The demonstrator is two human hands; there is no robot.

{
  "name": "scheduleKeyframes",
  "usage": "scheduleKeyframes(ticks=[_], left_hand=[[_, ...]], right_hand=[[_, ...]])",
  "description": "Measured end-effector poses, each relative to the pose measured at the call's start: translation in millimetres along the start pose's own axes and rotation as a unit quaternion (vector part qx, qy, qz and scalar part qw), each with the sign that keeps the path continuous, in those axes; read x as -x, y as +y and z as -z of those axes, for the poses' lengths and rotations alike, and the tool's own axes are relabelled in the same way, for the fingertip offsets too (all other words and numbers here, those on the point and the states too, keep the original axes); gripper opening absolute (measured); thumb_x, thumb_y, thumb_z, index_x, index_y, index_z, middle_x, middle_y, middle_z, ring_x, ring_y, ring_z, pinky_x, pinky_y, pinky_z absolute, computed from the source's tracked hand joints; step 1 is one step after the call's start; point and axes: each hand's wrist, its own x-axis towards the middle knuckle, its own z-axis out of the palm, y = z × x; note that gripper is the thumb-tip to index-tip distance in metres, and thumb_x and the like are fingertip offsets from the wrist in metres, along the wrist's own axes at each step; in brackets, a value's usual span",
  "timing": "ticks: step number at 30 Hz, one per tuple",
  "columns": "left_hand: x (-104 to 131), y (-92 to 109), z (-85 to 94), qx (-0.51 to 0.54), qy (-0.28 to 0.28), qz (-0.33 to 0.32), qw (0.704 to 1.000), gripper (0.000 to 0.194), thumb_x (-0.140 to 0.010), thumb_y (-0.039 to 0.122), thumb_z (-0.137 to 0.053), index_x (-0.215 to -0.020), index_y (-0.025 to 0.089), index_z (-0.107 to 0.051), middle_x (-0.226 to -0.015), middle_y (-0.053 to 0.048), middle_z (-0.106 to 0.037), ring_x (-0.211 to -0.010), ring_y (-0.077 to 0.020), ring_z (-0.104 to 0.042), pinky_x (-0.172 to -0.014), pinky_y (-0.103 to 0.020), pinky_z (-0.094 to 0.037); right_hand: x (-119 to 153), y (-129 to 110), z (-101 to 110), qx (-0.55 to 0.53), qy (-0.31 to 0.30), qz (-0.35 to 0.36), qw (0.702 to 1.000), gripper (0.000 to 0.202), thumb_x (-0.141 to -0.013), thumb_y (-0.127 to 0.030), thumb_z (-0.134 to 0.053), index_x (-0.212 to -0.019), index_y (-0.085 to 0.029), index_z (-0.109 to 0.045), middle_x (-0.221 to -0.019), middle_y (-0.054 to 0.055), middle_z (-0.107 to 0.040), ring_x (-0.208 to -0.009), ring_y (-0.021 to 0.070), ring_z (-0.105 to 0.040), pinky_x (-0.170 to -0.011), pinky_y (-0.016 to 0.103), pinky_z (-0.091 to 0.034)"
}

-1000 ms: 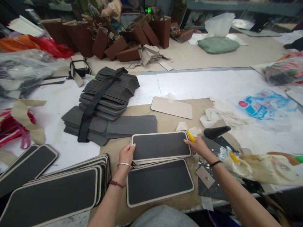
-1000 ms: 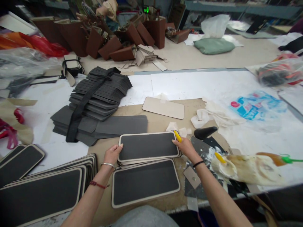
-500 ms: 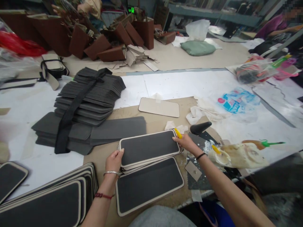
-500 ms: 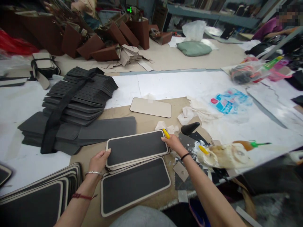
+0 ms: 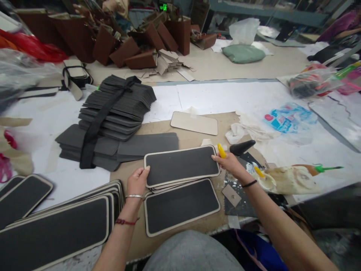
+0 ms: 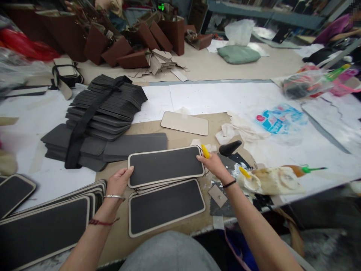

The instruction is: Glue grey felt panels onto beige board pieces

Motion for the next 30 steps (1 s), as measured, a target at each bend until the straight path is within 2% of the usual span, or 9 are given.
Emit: scheduleKeyframes(ticks=[3, 7, 12, 15, 21, 26, 30], left_hand=[[13.3, -2.3, 15.0, 0.02, -0.012, -0.009, 1.0, 0.038, -0.059, 0.052, -0.062, -0.065, 0.014, -0.06, -0.056, 0.003, -0.055, -0.055, -0.0101, -0.047, -0.055, -0.02, -0.039], [44.4, -21.1, 34.3, 0.05, -0.037, 0.016, 0.998, 0.036, -0.059, 0.05, -0.065, -0.063, 0.014, -0.06, -0.058, 0.003, -0.058, -0.055, -0.0097, -0.048, -0.055, -0.02, -0.04], [86.9, -56.5, 47.6, 0.048, -0.055, 0.072, 0.995, 0.038, -0.057, 0.052, -0.065, -0.064, 0.015, -0.062, -0.059, 0.001, -0.06, -0.057, -0.0125, -0.052, -0.056, -0.023, -0.044], [100.7, -74.1, 50.5, 0.031, -0.053, 0.092, 0.994, 0.038, -0.056, 0.052, -0.064, -0.064, 0.015, -0.062, -0.058, 0.002, -0.06, -0.058, -0.0131, -0.053, -0.056, -0.023, -0.044], [104.0, -93.7, 51.1, -0.005, -0.056, 0.074, 0.996, 0.04, -0.056, 0.055, -0.062, -0.06, 0.015, -0.061, -0.054, 0.003, -0.056, -0.055, -0.0122, -0.049, -0.055, -0.022, -0.042], [102.3, -101.2, 48.6, -0.033, -0.056, 0.059, 0.996, 0.04, -0.058, 0.056, -0.06, -0.059, 0.016, -0.059, -0.052, 0.004, -0.052, -0.054, -0.0117, -0.047, -0.053, -0.021, -0.039], [99.2, -103.5, 45.4, -0.049, -0.061, 0.04, 0.996, 0.041, -0.059, 0.057, -0.057, -0.057, 0.017, -0.057, -0.05, 0.005, -0.049, -0.052, -0.0112, -0.045, -0.052, -0.021, -0.037]], right_hand=[[23.4, -7.4, 3.7, -0.013, -0.003, -0.012, 1.0, 0.035, -0.064, -0.05, -0.058, -0.056, -0.019, -0.044, -0.045, -0.007, -0.04, -0.044, 0.0069, -0.037, -0.046, 0.021, -0.03], [62.1, -4.1, 1.3, -0.005, -0.031, -0.018, 0.999, 0.037, -0.065, -0.052, -0.056, -0.055, -0.019, -0.043, -0.045, -0.006, -0.039, -0.044, 0.0072, -0.035, -0.046, 0.021, -0.029], [100.4, 27.8, -17.0, 0.032, -0.057, -0.045, 0.997, 0.035, -0.065, -0.051, -0.054, -0.052, -0.02, -0.042, -0.046, -0.005, -0.039, -0.045, 0.0087, -0.036, -0.047, 0.022, -0.029], [113.8, 49.1, -28.7, 0.068, -0.056, -0.047, 0.995, 0.036, -0.065, -0.051, -0.053, -0.051, -0.02, -0.041, -0.047, -0.005, -0.039, -0.047, 0.0094, -0.036, -0.048, 0.023, -0.03], [125.1, 67.7, -43.3, 0.079, -0.042, -0.058, 0.994, 0.033, -0.065, -0.049, -0.052, -0.053, -0.02, -0.042, -0.049, -0.004, -0.04, -0.048, 0.0098, -0.036, -0.047, 0.023, -0.029], [124.6, 67.1, -48.2, 0.092, -0.033, -0.06, 0.993, 0.033, -0.065, -0.05, -0.051, -0.054, -0.02, -0.042, -0.049, -0.004, -0.042, -0.048, 0.0104, -0.039, -0.047, 0.023, -0.03], [120.9, 63.6, -47.9, 0.102, -0.026, -0.033, 0.994, 0.034, -0.067, -0.05, -0.05, -0.052, -0.02, -0.041, -0.047, -0.005, -0.04, -0.047, 0.0099, -0.039, -0.046, 0.022, -0.03]])
